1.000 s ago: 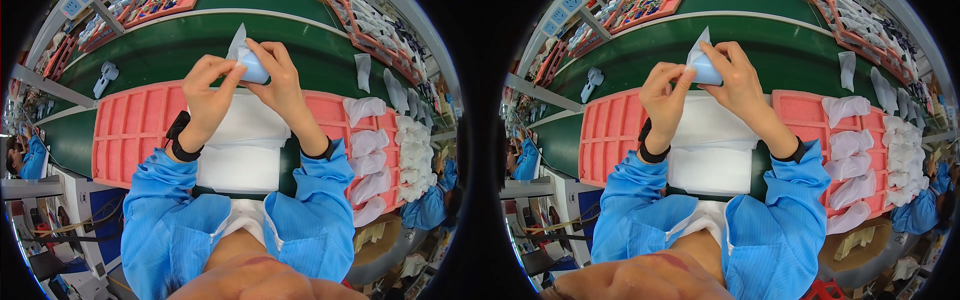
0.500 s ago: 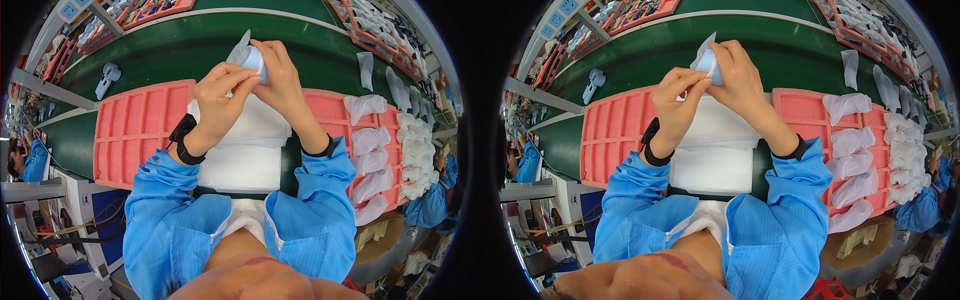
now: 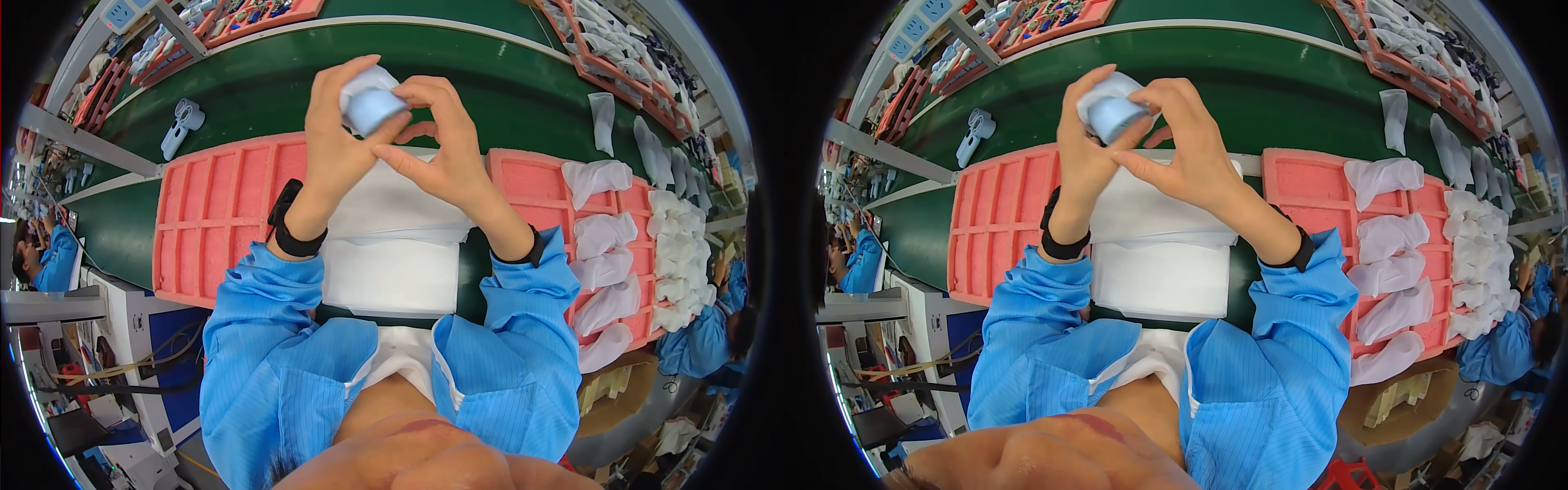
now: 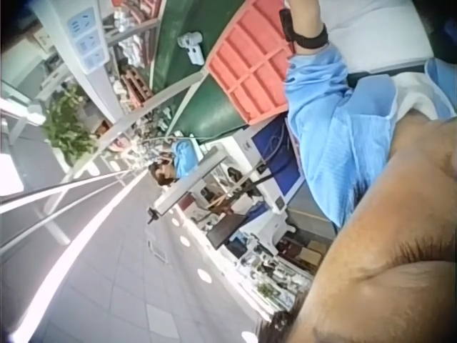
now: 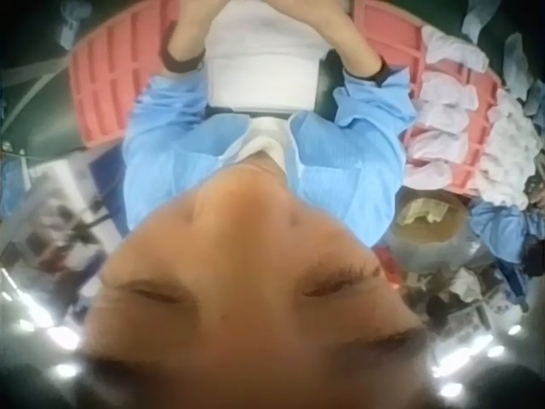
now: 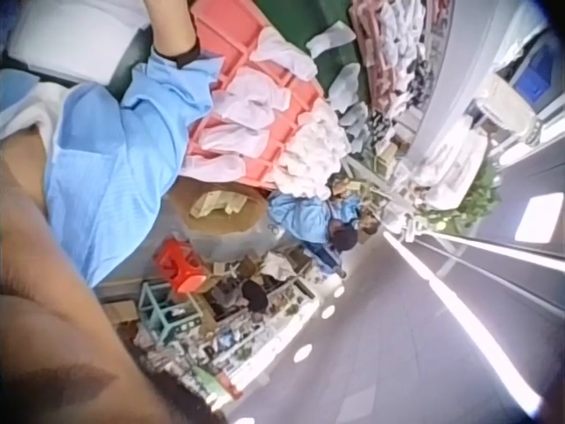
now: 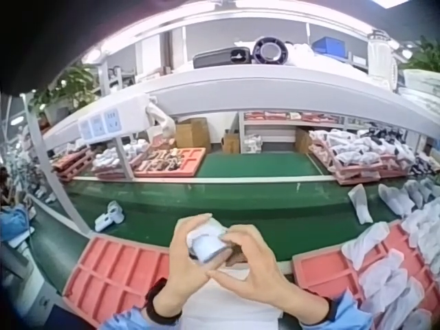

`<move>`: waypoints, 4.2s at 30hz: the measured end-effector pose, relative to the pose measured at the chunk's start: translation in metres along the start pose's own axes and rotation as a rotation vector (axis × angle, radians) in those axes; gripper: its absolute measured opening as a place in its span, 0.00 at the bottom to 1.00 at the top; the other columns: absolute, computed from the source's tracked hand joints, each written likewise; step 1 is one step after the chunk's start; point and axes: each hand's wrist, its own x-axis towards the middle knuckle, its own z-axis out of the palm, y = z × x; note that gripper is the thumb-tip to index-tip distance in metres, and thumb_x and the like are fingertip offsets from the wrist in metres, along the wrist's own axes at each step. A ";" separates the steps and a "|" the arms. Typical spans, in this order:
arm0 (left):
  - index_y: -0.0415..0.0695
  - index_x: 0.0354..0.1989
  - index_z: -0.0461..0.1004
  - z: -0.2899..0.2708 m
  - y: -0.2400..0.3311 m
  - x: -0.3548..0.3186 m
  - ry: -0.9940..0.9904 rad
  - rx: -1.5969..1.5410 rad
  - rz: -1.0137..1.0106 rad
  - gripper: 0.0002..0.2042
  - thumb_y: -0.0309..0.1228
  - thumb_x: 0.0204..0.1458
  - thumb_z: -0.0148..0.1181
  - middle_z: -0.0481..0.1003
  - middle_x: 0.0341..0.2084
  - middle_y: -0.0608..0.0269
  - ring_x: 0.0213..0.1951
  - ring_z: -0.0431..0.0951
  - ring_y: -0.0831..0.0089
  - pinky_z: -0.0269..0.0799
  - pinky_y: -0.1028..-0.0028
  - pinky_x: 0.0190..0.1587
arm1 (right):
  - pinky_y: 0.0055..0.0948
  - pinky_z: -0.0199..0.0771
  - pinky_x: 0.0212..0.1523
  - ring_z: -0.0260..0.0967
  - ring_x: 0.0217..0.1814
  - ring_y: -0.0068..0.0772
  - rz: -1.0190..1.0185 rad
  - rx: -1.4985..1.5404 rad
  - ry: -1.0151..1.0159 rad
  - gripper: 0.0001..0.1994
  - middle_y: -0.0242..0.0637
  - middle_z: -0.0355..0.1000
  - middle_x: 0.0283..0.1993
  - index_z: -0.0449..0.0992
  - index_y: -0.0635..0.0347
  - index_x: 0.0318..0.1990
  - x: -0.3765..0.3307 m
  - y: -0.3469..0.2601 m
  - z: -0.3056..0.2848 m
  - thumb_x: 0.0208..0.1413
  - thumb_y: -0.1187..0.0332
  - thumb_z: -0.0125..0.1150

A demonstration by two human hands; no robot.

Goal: Packaging blue plastic components into white protective bags and organizing them in trays.

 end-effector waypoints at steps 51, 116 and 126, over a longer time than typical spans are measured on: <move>0.38 0.24 0.79 -0.027 0.008 0.007 0.096 0.029 -0.401 0.10 0.29 0.35 0.74 0.59 0.12 0.74 0.18 0.57 0.83 0.52 0.81 0.21 | 0.32 0.70 0.31 0.72 0.29 0.40 0.403 -0.369 -0.139 0.19 0.47 0.72 0.30 0.67 0.64 0.36 -0.002 0.019 0.001 0.47 0.59 0.68; 0.46 0.44 0.71 0.063 -0.031 -0.036 -0.460 0.077 -0.396 0.20 0.26 0.40 0.68 0.72 0.36 0.59 0.34 0.76 0.71 0.72 0.74 0.35 | 0.38 0.71 0.45 0.68 0.44 0.53 0.029 -0.529 0.133 0.26 0.47 0.69 0.43 0.68 0.63 0.46 0.015 0.034 -0.056 0.31 0.76 0.60; 0.43 0.28 0.75 0.068 -0.047 -0.060 -0.686 0.288 -0.209 0.07 0.33 0.48 0.63 0.72 0.22 0.63 0.24 0.72 0.70 0.67 0.74 0.28 | 0.32 0.71 0.44 0.71 0.40 0.45 0.088 -0.410 0.159 0.26 0.46 0.71 0.41 0.69 0.62 0.46 0.017 0.021 -0.071 0.31 0.75 0.59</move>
